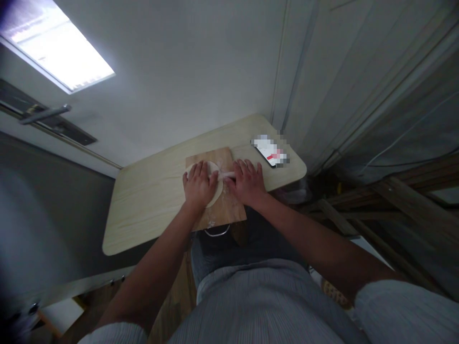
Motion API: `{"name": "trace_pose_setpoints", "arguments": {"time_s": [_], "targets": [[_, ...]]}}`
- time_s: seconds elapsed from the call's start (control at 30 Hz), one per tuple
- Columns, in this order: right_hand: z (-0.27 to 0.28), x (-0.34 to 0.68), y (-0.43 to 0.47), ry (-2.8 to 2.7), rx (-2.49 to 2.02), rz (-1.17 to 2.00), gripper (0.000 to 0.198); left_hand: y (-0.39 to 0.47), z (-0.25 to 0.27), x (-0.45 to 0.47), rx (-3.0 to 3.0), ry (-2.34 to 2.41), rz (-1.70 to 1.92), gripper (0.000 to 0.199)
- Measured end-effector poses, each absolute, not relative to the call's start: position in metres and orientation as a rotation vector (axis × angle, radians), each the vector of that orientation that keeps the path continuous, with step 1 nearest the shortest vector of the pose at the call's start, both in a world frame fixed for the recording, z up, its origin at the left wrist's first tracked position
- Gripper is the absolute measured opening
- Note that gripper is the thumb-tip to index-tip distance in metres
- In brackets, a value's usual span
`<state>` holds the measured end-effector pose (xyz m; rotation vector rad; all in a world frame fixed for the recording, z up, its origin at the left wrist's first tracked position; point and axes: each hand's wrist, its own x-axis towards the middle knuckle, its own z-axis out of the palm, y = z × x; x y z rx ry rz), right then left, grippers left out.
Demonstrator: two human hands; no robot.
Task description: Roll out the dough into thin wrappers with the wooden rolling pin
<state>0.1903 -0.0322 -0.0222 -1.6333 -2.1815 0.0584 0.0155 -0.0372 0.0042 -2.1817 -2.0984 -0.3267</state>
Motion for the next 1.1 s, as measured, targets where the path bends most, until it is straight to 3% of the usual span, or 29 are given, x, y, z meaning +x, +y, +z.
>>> {"name": "trace_pose_setpoints", "arguments": {"time_s": [1.1], "targets": [[-0.02, 0.221, -0.123, -2.309, -1.485, -0.012, 0.06, -0.156, -0.004, 0.025, -2.207, -2.04, -0.343, 0.063]]}}
